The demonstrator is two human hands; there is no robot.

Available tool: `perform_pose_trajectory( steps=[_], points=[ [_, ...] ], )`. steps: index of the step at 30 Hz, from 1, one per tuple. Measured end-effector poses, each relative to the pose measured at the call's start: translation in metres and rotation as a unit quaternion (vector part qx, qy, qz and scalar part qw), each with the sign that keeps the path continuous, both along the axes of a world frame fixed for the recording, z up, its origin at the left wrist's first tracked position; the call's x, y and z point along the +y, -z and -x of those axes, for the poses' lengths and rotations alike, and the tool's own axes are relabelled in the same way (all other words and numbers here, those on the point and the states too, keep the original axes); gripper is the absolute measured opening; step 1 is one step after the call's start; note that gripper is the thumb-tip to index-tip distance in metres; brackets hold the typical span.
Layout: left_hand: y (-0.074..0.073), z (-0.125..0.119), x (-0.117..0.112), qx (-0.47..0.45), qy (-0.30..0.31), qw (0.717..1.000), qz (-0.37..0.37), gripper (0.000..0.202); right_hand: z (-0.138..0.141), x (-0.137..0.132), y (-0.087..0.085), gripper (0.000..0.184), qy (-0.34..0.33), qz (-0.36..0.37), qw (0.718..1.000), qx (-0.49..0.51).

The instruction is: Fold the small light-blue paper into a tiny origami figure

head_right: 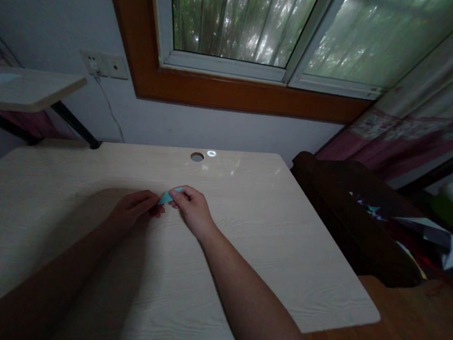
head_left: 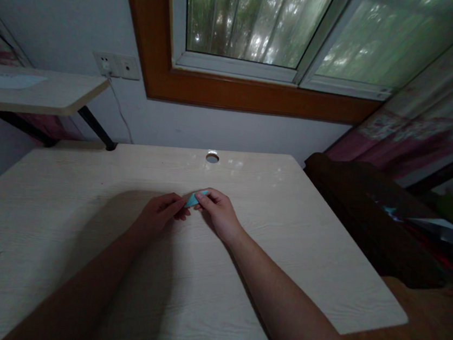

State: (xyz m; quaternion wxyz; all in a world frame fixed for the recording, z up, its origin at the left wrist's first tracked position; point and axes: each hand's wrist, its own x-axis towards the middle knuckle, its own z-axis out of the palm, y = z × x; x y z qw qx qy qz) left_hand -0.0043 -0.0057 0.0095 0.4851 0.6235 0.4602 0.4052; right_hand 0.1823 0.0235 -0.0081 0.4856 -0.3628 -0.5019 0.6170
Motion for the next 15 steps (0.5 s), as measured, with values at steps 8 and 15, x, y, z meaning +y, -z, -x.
perform_pose_trajectory(
  steps=[8,15],
  points=[
    [0.0090,-0.0021,0.0026,0.032,-0.003,0.999,0.009,0.025,0.0021,-0.0029,-0.0049,0.029,0.007,-0.020,0.999,-0.029],
    [0.0080,0.0004,0.0038,-0.006,-0.016,0.999,0.040,0.027,0.0032,-0.0031,-0.0038,0.030,-0.005,-0.012,0.999,-0.038]
  ],
)
